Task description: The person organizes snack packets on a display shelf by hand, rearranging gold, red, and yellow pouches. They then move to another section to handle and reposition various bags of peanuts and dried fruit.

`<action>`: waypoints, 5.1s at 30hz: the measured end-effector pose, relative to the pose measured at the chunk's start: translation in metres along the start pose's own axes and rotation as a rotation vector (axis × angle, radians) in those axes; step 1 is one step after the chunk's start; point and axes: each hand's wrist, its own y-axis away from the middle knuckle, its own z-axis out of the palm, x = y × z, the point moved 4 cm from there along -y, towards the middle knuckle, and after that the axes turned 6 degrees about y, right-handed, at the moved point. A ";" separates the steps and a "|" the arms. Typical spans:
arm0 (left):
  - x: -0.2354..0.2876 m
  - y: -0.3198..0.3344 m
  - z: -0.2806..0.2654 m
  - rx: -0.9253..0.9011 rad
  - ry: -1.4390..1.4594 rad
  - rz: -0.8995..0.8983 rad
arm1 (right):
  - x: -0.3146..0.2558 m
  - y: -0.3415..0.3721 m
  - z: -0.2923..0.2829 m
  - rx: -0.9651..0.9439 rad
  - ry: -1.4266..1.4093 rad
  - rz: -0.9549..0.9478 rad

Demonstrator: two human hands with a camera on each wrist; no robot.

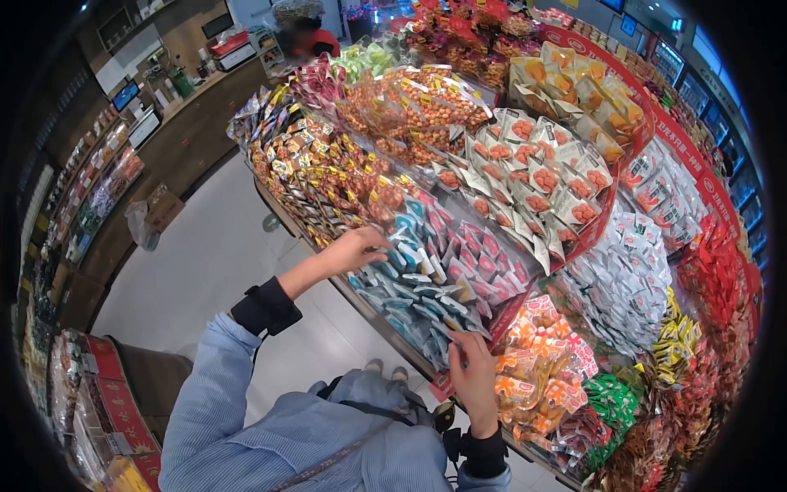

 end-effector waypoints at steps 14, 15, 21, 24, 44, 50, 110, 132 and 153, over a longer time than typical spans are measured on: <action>-0.029 -0.050 -0.042 0.104 -0.286 -0.138 | 0.001 0.007 -0.003 0.012 -0.004 -0.003; -0.044 -0.060 -0.045 0.096 -0.390 -0.111 | 0.001 0.007 -0.004 0.015 0.002 -0.006; -0.097 -0.077 -0.015 -0.265 -0.666 0.003 | -0.001 0.012 -0.008 0.040 0.035 -0.005; -0.105 -0.080 -0.015 -0.254 -0.716 -0.029 | 0.000 0.015 -0.008 0.050 0.047 -0.002; -0.053 -0.119 -0.140 0.155 0.027 -0.270 | 0.002 0.008 -0.018 0.148 0.024 -0.002; -0.112 -0.189 -0.233 0.337 -0.294 -0.207 | 0.004 0.006 -0.022 0.186 0.047 0.011; -0.142 -0.243 -0.216 -0.165 -0.788 -0.151 | 0.023 -0.001 -0.014 0.292 0.092 0.036; -0.079 -0.280 -0.210 -0.052 -0.784 -0.019 | 0.014 0.013 -0.024 0.286 0.052 0.083; -0.002 -0.333 -0.067 -0.267 -0.956 0.032 | 0.013 0.048 -0.042 0.395 0.146 0.121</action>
